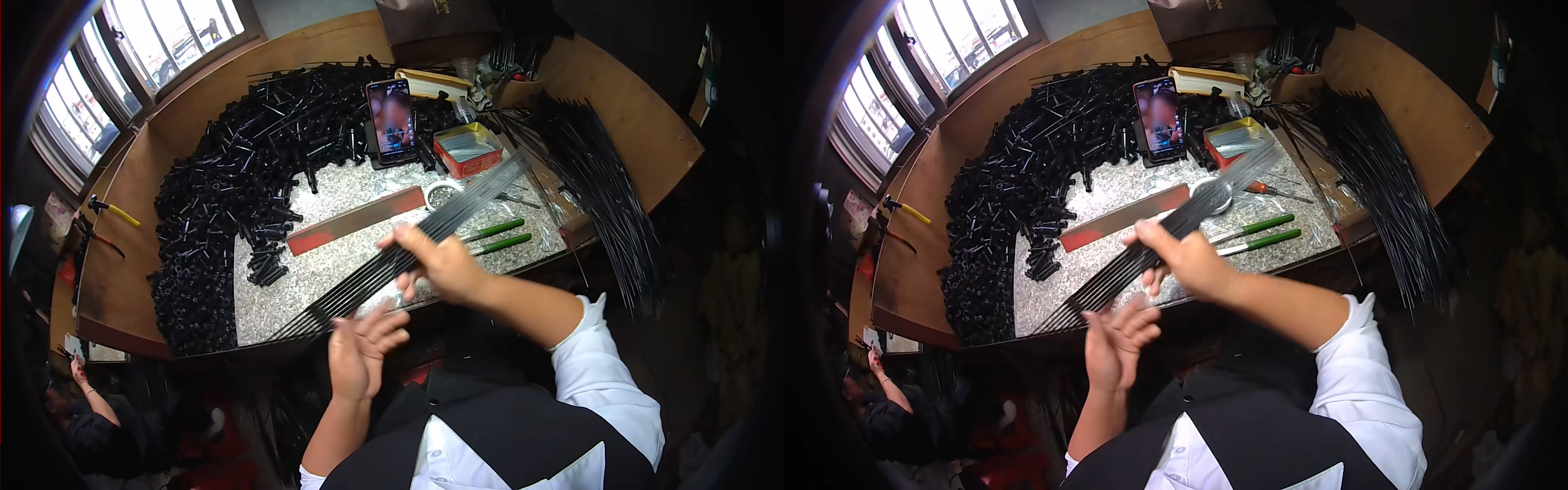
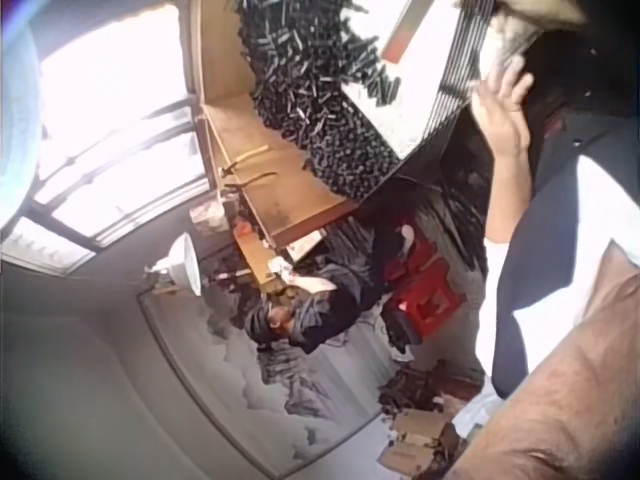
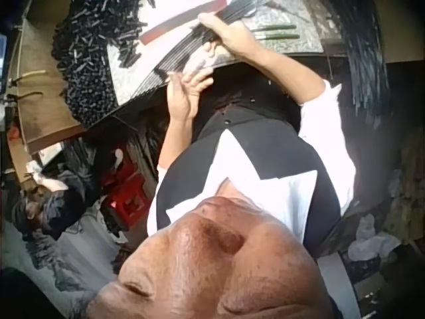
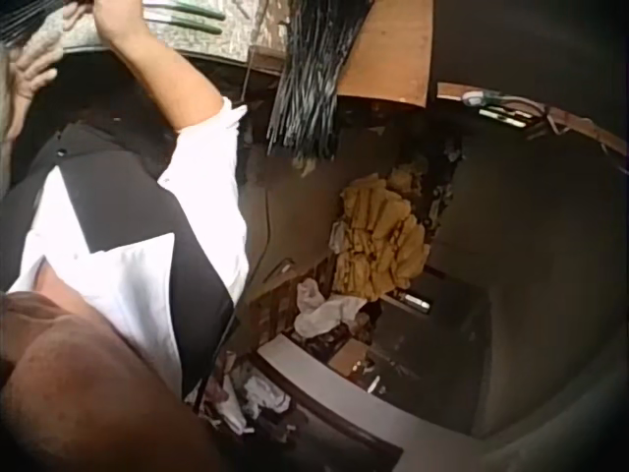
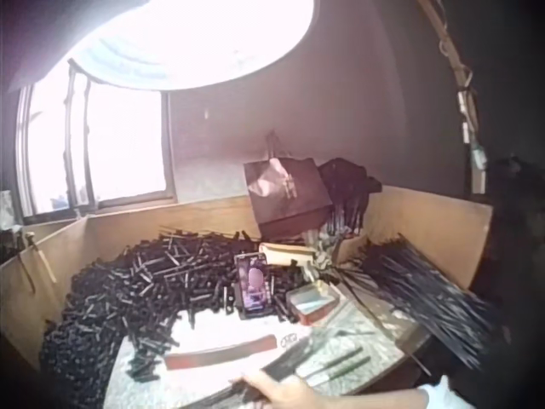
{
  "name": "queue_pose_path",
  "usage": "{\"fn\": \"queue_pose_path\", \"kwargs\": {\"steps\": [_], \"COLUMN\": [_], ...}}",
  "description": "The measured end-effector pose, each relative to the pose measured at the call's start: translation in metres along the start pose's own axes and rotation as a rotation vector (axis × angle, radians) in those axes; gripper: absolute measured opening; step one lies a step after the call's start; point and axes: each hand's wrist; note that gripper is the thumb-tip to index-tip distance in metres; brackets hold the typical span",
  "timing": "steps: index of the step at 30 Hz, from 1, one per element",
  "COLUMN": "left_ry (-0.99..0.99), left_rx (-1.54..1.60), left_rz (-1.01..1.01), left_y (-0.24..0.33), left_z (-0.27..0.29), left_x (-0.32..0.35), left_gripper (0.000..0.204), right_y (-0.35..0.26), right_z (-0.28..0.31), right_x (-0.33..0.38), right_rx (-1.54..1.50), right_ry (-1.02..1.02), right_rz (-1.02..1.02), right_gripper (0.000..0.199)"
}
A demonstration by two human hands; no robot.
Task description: The person secures umbrella ribs to a plastic hub using pliers to twist the wire, then threads wire through a new set of ribs into another hub and fastens it tightly with pliers.
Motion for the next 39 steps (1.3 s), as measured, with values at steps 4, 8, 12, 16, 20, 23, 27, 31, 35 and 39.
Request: {"fn": "queue_pose_path", "kwargs": {"steps": [4,8,12,16,20,23,27,31,35,39], "left_ry": [-0.129,-0.149,-0.066,0.009,0.163,0.214,-0.012,-0.175,-0.202,-0.212], "left_rx": [-0.508,-0.573,-0.779,-0.797,-0.866,-0.945,-0.753,-0.67,-0.844,-0.913], "left_rz": [0.257,0.173,-0.117,-0.288,-0.475,-0.661,-0.5,-0.28,-0.419,-0.433], "left_y": [0.002,0.015,0.033,0.049,0.068,0.083,0.093,0.092,0.091,0.091], "left_z": [-0.013,-0.021,-0.037,-0.04,-0.035,-0.04,-0.061,-0.072,-0.068,-0.068], "left_x": [0.021,0.033,0.036,0.036,0.031,0.02,-0.002,-0.004,0.0,0.003], "left_gripper": [0.034,0.029,0.022,0.018,0.014,0.023,0.058,0.052,0.045,0.044], "right_y": [-0.051,-0.06,-0.002,0.022,0.043,0.052,0.044,0.038,0.024,0.042], "right_z": [0.019,0.01,0.011,0.005,-0.004,-0.005,-0.011,-0.013,-0.008,0.011], "right_x": [-0.011,-0.006,-0.004,0.004,0.01,0.005,0.007,0.015,0.017,0.017], "right_rx": [0.151,0.556,0.75,0.698,0.711,0.722,0.692,0.689,0.661,0.249], "right_ry": [-0.186,-0.482,-0.693,-0.842,-0.855,-0.908,-0.918,-0.908,-1.067,-0.825], "right_rz": [0.075,0.024,0.321,0.175,0.089,0.083,0.077,0.093,-0.066,0.047], "right_gripper": [0.031,0.019,0.034,0.033,0.034,0.035,0.036,0.037,0.045,0.054]}}
Point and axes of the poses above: each hand's wrist, its own x-axis away from the middle knuckle, its own z-axis out of the back of the hand, y = z × x, and after that the axes turned 8 degrees about z, right-handed
